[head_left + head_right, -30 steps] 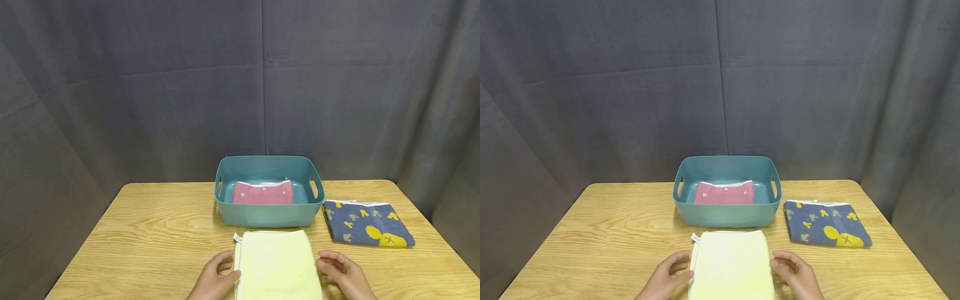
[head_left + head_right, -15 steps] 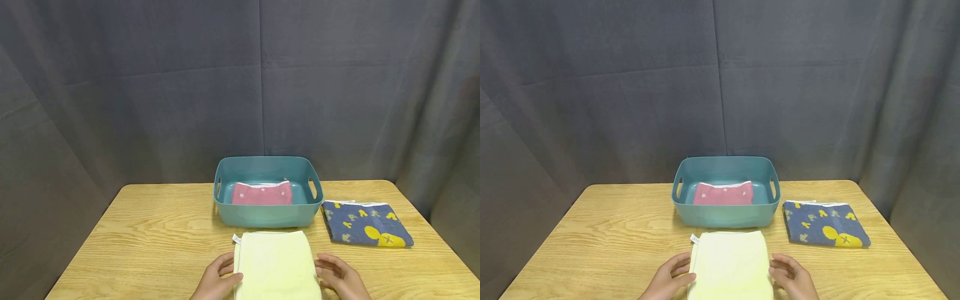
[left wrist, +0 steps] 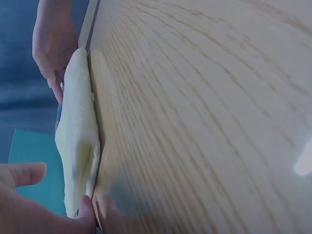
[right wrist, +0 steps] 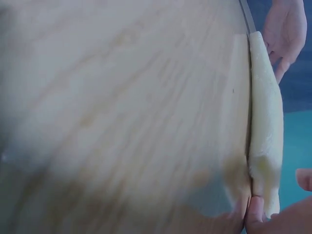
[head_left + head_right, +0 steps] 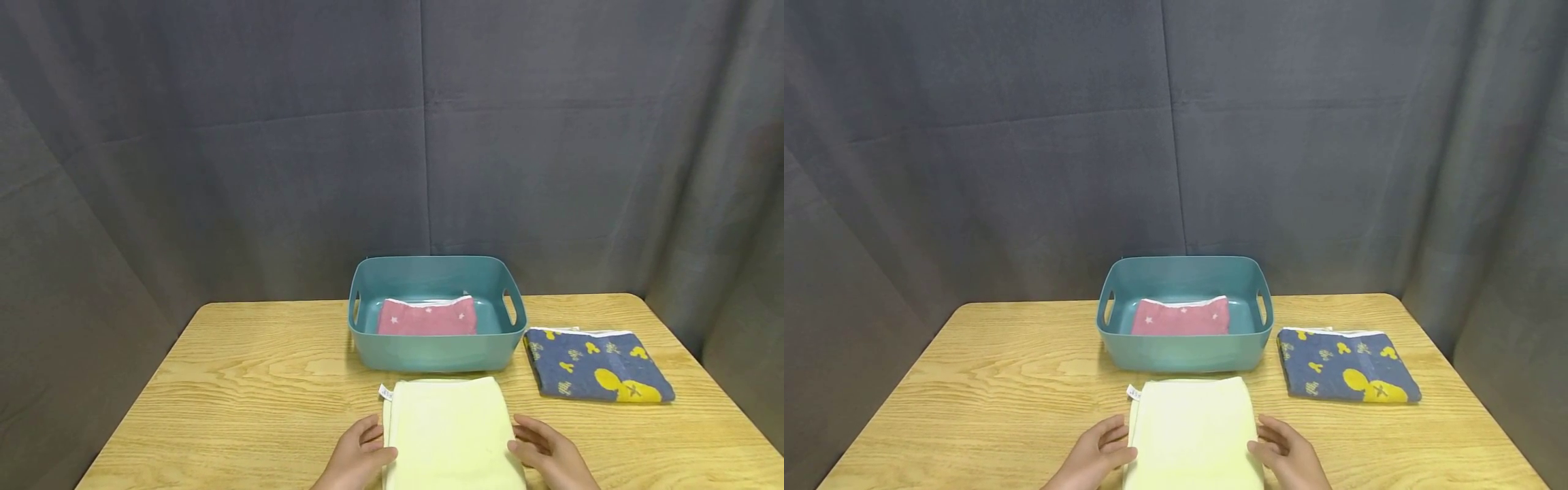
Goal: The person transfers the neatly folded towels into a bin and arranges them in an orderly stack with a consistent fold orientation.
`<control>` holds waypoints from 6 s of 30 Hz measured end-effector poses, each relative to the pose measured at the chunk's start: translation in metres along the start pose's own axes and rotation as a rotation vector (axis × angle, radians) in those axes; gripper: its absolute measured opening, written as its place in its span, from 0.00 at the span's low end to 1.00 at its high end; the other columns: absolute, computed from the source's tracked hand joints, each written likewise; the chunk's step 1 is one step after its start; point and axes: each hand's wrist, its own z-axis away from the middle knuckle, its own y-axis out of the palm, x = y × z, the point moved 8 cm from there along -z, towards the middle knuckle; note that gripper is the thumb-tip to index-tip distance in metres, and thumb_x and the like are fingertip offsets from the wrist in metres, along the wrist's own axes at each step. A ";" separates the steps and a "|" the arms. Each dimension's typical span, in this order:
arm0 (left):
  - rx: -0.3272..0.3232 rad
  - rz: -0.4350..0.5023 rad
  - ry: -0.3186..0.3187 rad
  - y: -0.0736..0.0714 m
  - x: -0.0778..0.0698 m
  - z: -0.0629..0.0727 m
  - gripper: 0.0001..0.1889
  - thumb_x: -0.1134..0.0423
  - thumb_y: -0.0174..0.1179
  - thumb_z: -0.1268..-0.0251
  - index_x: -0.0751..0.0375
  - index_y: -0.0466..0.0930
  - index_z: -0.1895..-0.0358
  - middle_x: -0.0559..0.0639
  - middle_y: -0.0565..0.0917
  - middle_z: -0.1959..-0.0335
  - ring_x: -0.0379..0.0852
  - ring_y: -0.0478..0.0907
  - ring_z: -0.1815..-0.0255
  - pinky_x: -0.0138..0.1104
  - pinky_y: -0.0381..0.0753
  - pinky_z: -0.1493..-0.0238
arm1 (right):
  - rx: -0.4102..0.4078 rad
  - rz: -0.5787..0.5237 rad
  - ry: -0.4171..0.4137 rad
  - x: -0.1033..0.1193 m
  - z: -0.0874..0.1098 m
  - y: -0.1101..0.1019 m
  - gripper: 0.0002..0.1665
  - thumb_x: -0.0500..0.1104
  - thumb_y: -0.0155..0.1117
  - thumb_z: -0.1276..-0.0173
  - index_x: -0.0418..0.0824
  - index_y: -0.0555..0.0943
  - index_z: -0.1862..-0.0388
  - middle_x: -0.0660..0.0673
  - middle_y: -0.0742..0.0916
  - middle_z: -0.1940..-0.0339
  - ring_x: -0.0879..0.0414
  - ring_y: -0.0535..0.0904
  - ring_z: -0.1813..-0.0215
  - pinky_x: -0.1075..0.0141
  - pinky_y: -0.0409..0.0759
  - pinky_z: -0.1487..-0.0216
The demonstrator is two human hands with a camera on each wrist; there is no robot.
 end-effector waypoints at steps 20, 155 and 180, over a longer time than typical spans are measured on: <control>0.037 0.126 0.018 0.017 0.004 -0.007 0.33 0.75 0.58 0.35 0.93 0.51 0.35 0.73 0.74 0.47 0.68 0.77 0.45 0.47 0.83 0.50 | -0.020 0.088 0.032 0.001 -0.008 0.008 0.43 0.49 0.71 0.35 0.22 0.66 0.32 0.28 0.81 0.45 0.41 0.80 0.49 0.52 0.82 0.53; -0.243 0.062 0.323 -0.048 -0.131 -0.038 0.26 0.67 0.62 0.31 0.71 0.69 0.33 0.62 0.76 0.45 0.53 0.78 0.47 0.37 0.80 0.48 | -0.042 -0.052 -0.341 0.165 -0.035 -0.028 0.33 0.48 0.69 0.32 0.35 0.72 0.32 0.44 0.80 0.51 0.57 0.77 0.53 0.68 0.77 0.50; -0.326 0.065 0.308 -0.051 -0.138 -0.059 0.25 0.66 0.63 0.34 0.68 0.72 0.35 0.58 0.79 0.47 0.49 0.76 0.53 0.34 0.80 0.56 | -0.054 -0.157 -0.297 0.172 -0.057 -0.027 0.34 0.44 0.66 0.30 0.35 0.68 0.29 0.45 0.77 0.49 0.55 0.75 0.51 0.60 0.75 0.41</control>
